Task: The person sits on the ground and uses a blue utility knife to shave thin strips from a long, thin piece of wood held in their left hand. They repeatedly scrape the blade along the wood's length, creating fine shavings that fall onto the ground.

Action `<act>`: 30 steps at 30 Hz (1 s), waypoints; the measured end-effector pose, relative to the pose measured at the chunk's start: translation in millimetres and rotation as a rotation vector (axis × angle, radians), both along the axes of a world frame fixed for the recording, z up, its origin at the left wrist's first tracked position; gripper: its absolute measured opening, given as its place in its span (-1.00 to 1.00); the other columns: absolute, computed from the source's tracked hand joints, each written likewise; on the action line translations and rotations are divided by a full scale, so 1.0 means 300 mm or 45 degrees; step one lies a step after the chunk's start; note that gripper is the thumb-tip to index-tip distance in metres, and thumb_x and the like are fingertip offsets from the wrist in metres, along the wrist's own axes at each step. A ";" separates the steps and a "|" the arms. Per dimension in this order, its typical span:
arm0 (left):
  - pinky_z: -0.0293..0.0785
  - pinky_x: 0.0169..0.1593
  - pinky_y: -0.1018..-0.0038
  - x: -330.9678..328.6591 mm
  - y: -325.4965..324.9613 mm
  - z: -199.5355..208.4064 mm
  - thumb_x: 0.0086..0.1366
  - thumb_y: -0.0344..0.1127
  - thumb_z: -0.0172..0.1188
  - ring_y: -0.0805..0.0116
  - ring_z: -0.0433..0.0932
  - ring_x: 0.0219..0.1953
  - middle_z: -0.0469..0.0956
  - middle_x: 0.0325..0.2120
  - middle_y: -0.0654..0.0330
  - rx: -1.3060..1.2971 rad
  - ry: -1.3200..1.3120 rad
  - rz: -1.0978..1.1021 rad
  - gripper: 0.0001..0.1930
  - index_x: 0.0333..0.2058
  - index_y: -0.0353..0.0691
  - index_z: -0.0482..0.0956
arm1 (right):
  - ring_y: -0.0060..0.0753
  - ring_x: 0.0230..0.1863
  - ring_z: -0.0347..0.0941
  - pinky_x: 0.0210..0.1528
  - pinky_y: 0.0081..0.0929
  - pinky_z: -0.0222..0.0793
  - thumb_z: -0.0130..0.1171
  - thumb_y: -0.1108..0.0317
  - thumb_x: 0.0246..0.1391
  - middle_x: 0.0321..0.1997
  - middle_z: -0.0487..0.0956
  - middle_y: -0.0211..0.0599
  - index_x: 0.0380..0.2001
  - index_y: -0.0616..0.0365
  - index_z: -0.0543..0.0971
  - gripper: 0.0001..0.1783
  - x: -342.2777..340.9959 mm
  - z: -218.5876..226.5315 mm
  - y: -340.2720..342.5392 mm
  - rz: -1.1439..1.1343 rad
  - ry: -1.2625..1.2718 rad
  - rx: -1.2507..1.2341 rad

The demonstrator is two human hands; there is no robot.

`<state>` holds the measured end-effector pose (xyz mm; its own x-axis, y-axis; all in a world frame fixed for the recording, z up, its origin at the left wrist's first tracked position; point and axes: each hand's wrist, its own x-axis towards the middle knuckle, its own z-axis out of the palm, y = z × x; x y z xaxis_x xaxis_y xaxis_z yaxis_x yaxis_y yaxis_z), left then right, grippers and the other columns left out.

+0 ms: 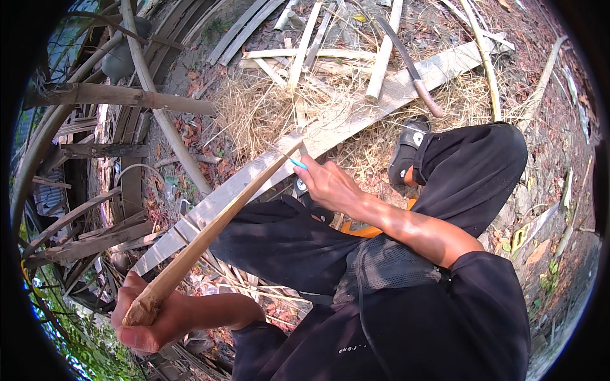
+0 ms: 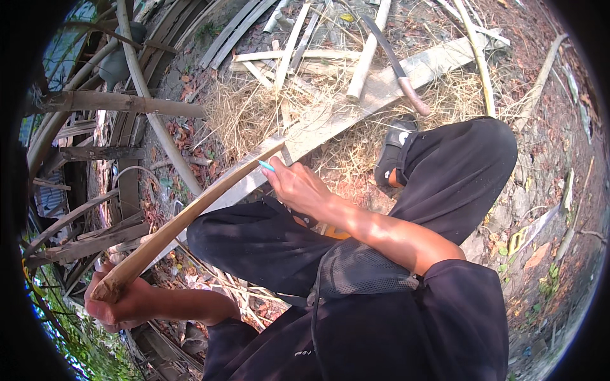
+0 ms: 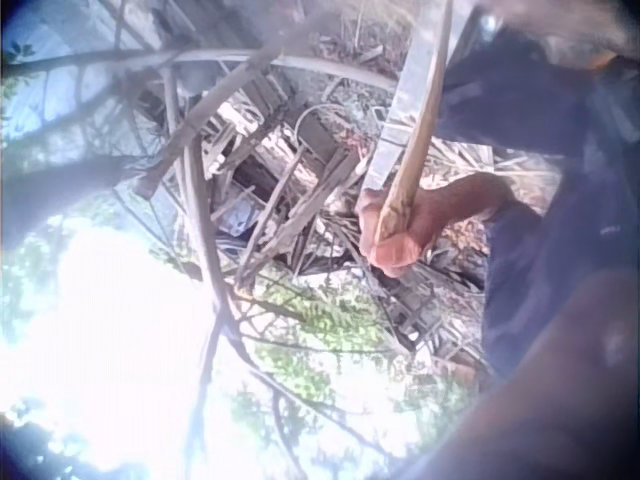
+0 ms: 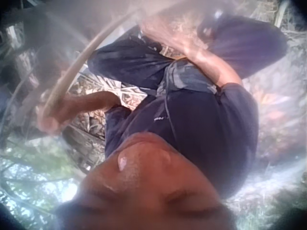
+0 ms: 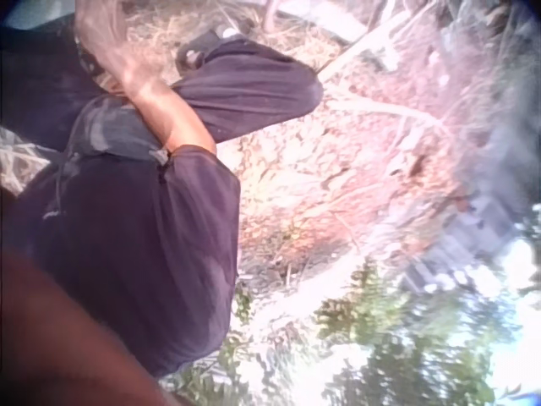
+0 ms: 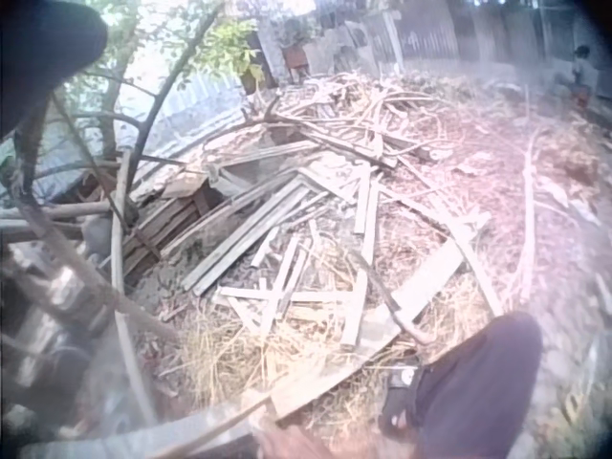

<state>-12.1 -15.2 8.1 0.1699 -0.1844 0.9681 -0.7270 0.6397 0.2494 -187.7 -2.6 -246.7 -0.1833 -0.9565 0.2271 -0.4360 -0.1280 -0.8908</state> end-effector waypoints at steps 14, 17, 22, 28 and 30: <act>-0.16 -0.69 0.53 -0.053 0.007 -0.018 0.29 0.08 -0.38 0.50 -0.07 -0.83 -0.06 -0.92 0.31 0.062 -0.013 -0.074 -0.37 -0.87 -0.21 0.06 | 0.14 -0.60 0.42 -0.57 -0.09 0.32 -0.06 0.25 0.18 -0.65 0.44 0.11 -0.29 0.35 0.39 -0.70 -0.021 0.056 -0.021 0.116 -0.042 0.266; -0.15 -0.70 0.53 -0.079 -0.003 -0.013 0.28 0.08 -0.39 0.50 -0.07 -0.84 -0.06 -0.92 0.30 0.033 0.064 -0.021 -0.37 -0.88 -0.20 0.04 | 0.10 -0.62 0.42 -0.59 -0.12 0.31 -0.07 0.25 0.18 -0.72 0.40 0.09 -0.31 0.33 0.37 -0.72 0.004 -0.100 -0.025 0.090 0.182 0.213; -0.15 -0.70 0.54 -0.053 -0.007 -0.015 0.27 0.05 -0.36 0.49 -0.05 -0.84 -0.06 -0.92 0.29 0.060 0.073 -0.010 -0.40 -0.88 -0.20 0.03 | 0.17 -0.56 0.45 -0.52 -0.05 0.33 -0.09 0.20 0.19 -0.70 0.44 0.12 -0.30 0.26 0.38 -0.71 0.002 -0.008 -0.062 0.105 0.167 0.117; 0.35 -0.61 0.47 0.068 -0.012 -0.016 0.28 -0.04 -0.19 0.30 0.32 -0.71 0.28 -0.74 0.10 0.009 -0.037 -0.420 -0.50 -0.68 -0.35 0.26 | 0.13 -0.48 0.50 -0.43 -0.06 0.40 -0.14 0.15 0.21 -0.60 0.49 0.12 -0.22 0.31 0.37 -0.63 -0.051 -0.245 -0.082 0.095 0.217 0.485; 0.59 -0.58 0.44 0.139 0.019 -0.020 0.29 -0.13 -0.08 0.20 0.50 -0.65 0.44 -0.65 0.00 0.073 -0.055 -0.603 -0.57 -0.58 -0.43 0.40 | 0.15 -0.49 0.49 -0.42 -0.07 0.41 -0.14 0.15 0.21 -0.62 0.48 0.13 -0.24 0.29 0.37 -0.64 -0.032 -0.057 -0.079 0.138 0.004 0.577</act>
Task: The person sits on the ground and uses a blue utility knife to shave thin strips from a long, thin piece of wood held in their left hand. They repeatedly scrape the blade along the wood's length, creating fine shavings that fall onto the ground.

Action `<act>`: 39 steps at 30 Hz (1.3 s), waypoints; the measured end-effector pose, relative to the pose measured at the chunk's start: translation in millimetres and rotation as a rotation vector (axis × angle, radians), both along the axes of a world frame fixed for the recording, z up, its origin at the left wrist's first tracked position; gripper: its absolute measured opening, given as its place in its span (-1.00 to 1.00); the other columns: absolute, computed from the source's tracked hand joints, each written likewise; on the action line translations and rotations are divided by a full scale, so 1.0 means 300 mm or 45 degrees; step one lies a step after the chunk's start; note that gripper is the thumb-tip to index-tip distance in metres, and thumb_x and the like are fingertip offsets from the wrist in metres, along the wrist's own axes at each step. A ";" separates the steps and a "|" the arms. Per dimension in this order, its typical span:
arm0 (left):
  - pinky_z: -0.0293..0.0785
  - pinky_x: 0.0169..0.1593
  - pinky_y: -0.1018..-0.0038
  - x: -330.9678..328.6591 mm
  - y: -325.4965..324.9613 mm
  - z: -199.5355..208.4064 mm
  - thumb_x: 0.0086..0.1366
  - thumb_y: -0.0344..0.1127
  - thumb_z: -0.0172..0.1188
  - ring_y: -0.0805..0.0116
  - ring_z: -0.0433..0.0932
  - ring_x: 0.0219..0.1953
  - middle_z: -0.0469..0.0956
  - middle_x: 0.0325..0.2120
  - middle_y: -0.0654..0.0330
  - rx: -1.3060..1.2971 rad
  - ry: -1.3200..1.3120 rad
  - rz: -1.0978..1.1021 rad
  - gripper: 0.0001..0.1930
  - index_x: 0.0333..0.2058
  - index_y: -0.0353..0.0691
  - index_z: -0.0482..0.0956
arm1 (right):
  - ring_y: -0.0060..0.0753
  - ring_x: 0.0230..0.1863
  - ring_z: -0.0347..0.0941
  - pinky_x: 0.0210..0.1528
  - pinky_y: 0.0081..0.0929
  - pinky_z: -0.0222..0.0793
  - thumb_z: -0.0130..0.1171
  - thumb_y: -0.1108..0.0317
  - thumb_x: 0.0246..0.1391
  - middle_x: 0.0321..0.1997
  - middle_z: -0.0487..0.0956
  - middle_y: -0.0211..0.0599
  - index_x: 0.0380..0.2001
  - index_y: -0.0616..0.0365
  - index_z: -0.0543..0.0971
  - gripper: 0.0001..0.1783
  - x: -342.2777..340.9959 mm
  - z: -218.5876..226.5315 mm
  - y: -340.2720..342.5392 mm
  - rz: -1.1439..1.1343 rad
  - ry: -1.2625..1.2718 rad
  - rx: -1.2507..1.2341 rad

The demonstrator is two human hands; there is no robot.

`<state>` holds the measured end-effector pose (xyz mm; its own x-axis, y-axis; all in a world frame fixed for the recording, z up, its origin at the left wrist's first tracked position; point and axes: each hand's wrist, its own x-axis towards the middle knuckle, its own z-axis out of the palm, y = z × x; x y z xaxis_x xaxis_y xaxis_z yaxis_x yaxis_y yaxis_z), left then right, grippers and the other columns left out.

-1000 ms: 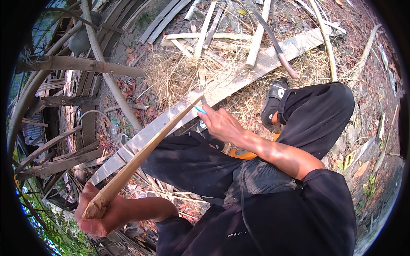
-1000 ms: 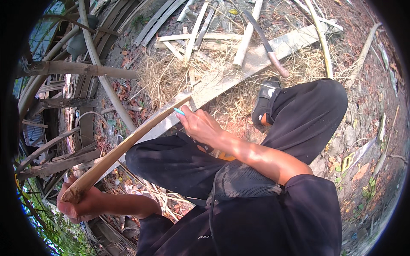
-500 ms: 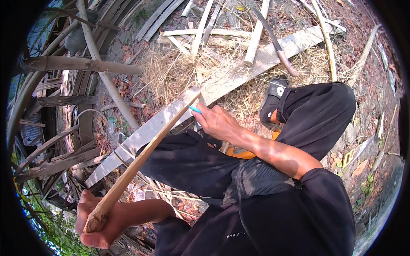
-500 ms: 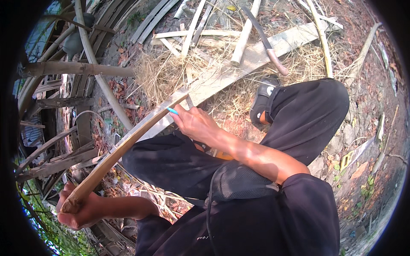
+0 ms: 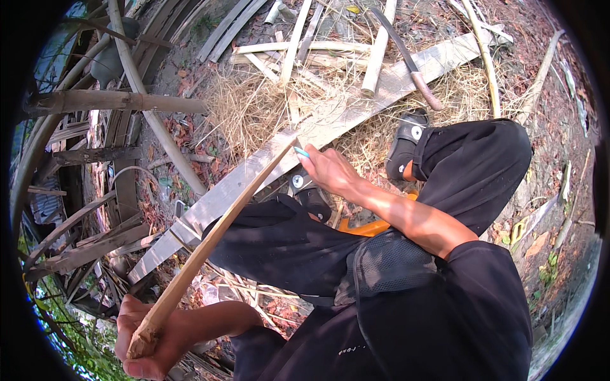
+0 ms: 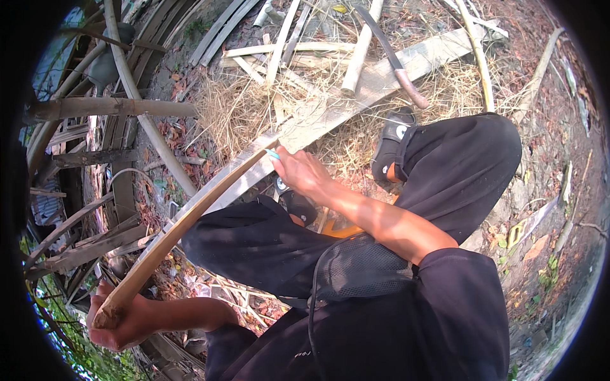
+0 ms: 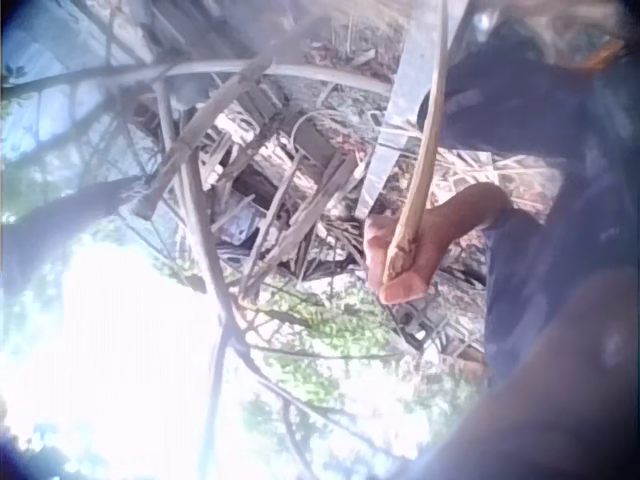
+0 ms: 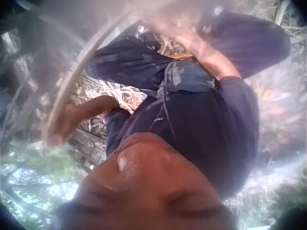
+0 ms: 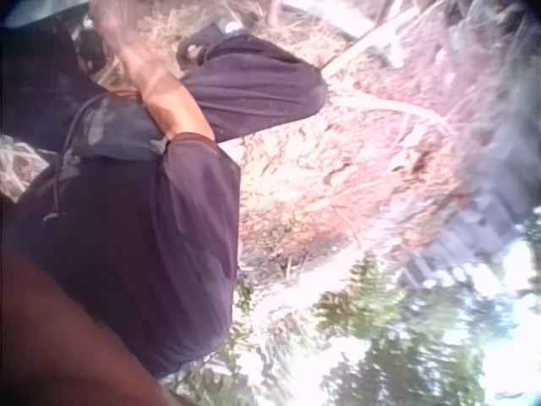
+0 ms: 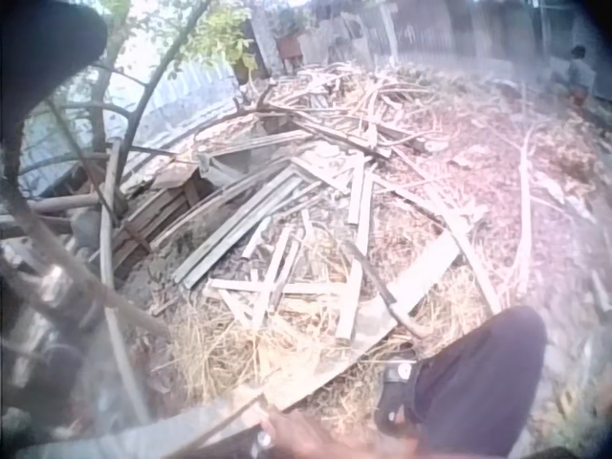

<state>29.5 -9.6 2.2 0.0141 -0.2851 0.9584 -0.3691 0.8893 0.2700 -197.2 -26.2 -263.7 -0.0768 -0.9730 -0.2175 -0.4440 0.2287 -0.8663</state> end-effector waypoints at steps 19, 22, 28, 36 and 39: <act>0.26 -0.64 0.47 -0.187 -0.045 0.020 0.27 0.02 -0.29 0.37 0.18 -0.77 0.18 -0.83 0.17 -0.129 0.256 0.765 -0.43 -0.74 -0.34 0.29 | 0.10 -0.49 0.50 -0.41 -0.09 0.45 -0.17 0.15 0.21 -0.58 0.52 0.04 -0.32 0.29 0.41 -0.64 0.045 -0.105 -0.050 0.055 0.194 -0.151; 0.17 -0.65 0.50 -0.162 -0.021 0.017 0.28 0.02 -0.31 0.39 0.13 -0.78 0.13 -0.85 0.18 -0.058 0.025 0.559 -0.43 -0.75 -0.32 0.25 | 0.13 -0.36 0.50 -0.29 -0.09 0.45 -0.16 0.13 0.19 -0.43 0.55 0.04 -0.28 0.25 0.43 -0.64 -0.037 -0.345 -0.036 0.017 0.514 -0.278; 0.24 -0.67 0.48 -0.140 -0.031 0.008 0.21 -0.20 -0.16 0.37 0.19 -0.78 0.18 -0.81 0.20 -0.100 0.083 0.428 -0.62 -0.69 -0.34 0.28 | 0.21 -0.53 0.47 -0.39 -0.07 0.44 -0.08 0.16 0.16 -0.63 0.50 0.07 -0.33 0.33 0.42 -0.64 0.045 -0.197 -0.043 0.023 0.098 -0.305; 0.58 -0.58 0.40 0.069 -0.018 0.010 -0.03 -0.69 0.18 0.27 0.52 -0.64 0.43 -0.67 0.03 -0.415 -0.476 1.005 -0.87 -0.55 -0.45 0.38 | 0.18 -0.38 0.48 -0.36 -0.07 0.43 -0.10 0.14 0.17 -0.49 0.52 0.13 -0.26 0.24 0.42 -0.66 0.065 -0.298 -0.077 0.001 0.332 -0.407; 0.59 -0.56 0.38 0.027 -0.027 0.013 -0.05 -0.68 0.20 0.26 0.51 -0.64 0.42 -0.68 0.01 -0.284 -0.278 0.904 -0.86 -0.55 -0.45 0.38 | 0.04 -0.30 0.51 -0.36 -0.17 0.46 -0.06 0.15 0.16 -0.40 0.55 0.04 -0.26 0.25 0.41 -0.66 -0.013 -0.513 -0.095 -0.026 0.500 0.000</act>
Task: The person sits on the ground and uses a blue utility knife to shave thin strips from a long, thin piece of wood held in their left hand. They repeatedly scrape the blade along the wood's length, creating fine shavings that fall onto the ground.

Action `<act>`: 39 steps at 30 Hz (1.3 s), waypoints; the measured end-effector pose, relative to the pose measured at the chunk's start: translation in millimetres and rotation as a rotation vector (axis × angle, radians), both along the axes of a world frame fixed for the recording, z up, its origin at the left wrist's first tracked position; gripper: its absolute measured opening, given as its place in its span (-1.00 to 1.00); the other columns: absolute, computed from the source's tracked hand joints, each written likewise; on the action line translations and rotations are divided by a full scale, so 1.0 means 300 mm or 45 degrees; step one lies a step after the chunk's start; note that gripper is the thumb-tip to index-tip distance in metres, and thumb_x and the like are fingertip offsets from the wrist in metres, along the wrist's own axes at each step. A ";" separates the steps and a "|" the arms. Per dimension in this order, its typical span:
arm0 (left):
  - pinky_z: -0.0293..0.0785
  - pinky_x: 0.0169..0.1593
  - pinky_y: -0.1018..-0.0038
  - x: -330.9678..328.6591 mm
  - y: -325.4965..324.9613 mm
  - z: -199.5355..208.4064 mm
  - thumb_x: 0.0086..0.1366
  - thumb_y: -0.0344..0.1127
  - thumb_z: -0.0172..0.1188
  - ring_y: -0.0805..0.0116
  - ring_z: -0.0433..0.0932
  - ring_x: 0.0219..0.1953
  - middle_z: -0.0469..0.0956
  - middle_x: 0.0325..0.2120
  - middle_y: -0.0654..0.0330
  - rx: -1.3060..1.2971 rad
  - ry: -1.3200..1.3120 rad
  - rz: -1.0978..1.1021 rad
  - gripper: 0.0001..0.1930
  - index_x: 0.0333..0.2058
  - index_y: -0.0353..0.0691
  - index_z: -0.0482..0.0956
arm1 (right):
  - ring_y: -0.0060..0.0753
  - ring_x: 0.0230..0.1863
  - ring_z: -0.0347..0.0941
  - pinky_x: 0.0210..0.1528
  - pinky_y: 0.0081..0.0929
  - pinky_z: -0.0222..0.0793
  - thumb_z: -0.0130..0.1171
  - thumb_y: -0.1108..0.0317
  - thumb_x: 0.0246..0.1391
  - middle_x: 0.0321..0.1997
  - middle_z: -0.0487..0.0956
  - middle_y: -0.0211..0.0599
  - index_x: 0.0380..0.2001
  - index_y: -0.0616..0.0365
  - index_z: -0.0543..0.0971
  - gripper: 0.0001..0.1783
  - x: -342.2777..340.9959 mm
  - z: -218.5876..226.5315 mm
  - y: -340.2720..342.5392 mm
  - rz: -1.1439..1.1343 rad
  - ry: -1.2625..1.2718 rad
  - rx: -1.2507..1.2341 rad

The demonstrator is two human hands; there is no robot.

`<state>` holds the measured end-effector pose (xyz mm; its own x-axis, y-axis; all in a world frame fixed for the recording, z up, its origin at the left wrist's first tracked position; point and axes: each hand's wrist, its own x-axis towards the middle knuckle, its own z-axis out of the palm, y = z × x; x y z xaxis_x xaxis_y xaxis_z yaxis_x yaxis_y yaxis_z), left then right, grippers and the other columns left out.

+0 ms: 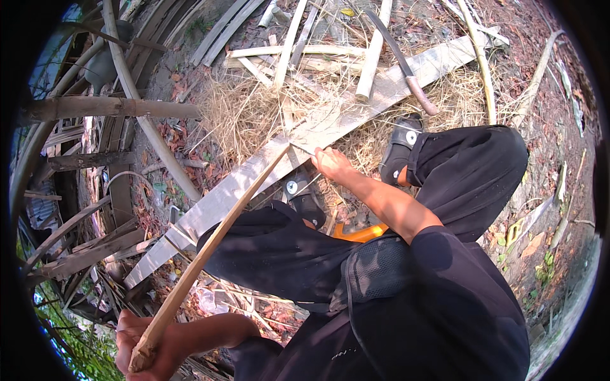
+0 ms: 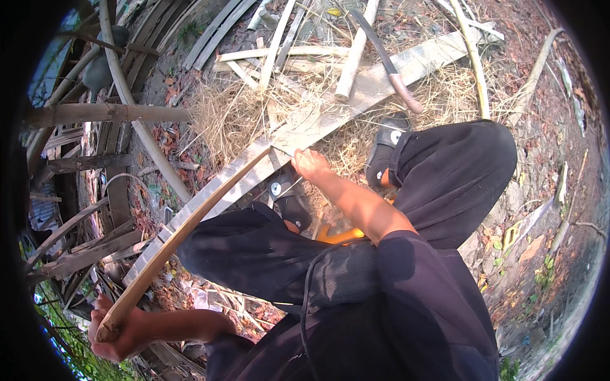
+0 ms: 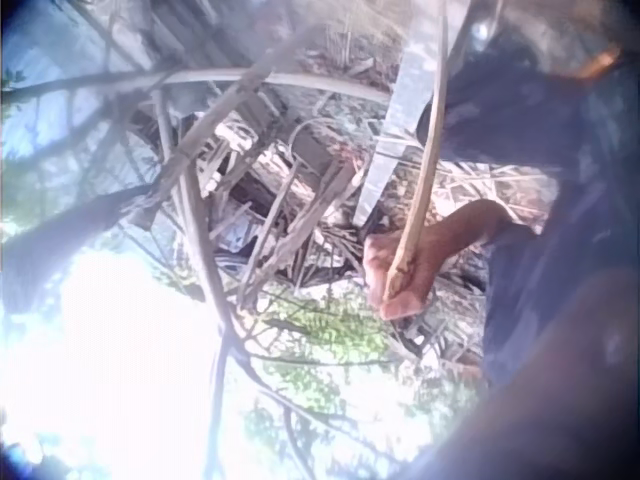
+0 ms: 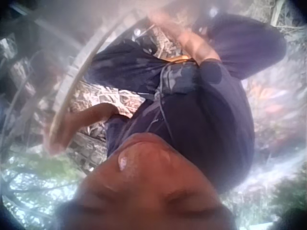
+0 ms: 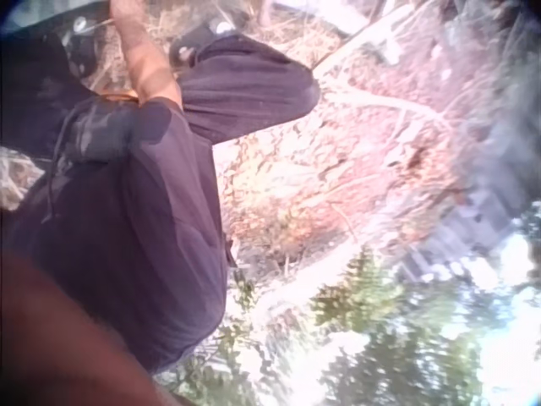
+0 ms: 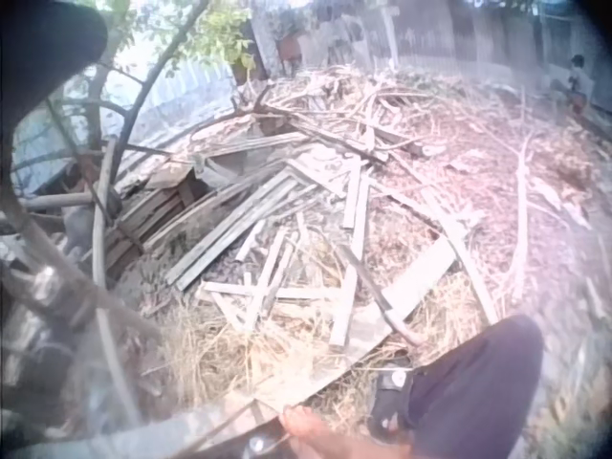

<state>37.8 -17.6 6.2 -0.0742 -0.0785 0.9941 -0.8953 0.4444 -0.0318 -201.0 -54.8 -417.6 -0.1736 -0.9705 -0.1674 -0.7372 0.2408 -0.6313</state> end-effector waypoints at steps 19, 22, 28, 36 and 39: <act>0.56 -0.58 0.38 0.052 0.017 -0.014 0.23 -0.19 -0.05 0.26 0.41 -0.71 0.39 -0.69 0.08 0.307 0.255 -0.934 -0.64 -0.59 -0.41 0.36 | 0.13 -0.58 0.42 -0.50 -0.07 0.27 -0.13 0.15 0.23 -0.72 0.39 0.09 -0.34 0.21 0.33 -0.69 0.058 0.833 0.185 0.169 -0.760 -0.325; 0.24 -0.68 0.42 -0.001 0.032 -0.014 0.31 -0.03 -0.34 0.37 0.15 -0.80 0.14 -0.84 0.18 0.319 0.165 -0.869 -0.46 -0.70 -0.35 0.27 | 0.14 -0.61 0.42 -0.53 -0.08 0.32 -0.12 0.16 0.22 -0.74 0.42 0.02 -0.27 0.21 0.36 -0.71 0.071 0.702 0.185 0.270 -0.427 -0.253; -0.11 -0.70 0.48 -0.069 -0.035 0.018 0.23 0.02 -0.31 0.44 0.01 -0.87 0.03 -0.94 0.25 0.285 0.147 -0.621 -0.45 -0.84 -0.21 0.09 | 0.18 -0.59 0.41 -0.51 -0.02 0.31 -0.11 0.16 0.21 -0.72 0.44 0.01 -0.24 0.19 0.30 -0.71 0.018 0.898 0.189 0.297 -0.418 -0.199; -0.13 -0.74 0.48 -0.039 -0.007 0.034 0.22 0.03 -0.36 0.46 -0.01 -0.89 0.04 -0.96 0.26 0.432 -0.510 -1.351 -0.48 -0.78 -0.21 0.11 | 0.19 -0.57 0.40 -0.54 0.02 0.28 -0.09 0.20 0.19 -0.71 0.41 0.01 -0.31 0.12 0.27 -0.79 0.050 0.732 0.259 0.316 -0.242 -0.305; -0.12 -0.75 0.53 -0.011 0.000 0.057 0.23 0.02 -0.22 0.48 0.06 -0.88 0.11 -0.90 0.29 0.504 -0.574 -1.306 -0.56 -0.58 -0.26 0.29 | 0.22 -0.59 0.38 -0.54 0.00 0.30 -0.09 0.20 0.19 -0.73 0.41 0.00 -0.32 0.15 0.28 -0.78 0.085 0.753 0.254 0.358 -0.274 -0.316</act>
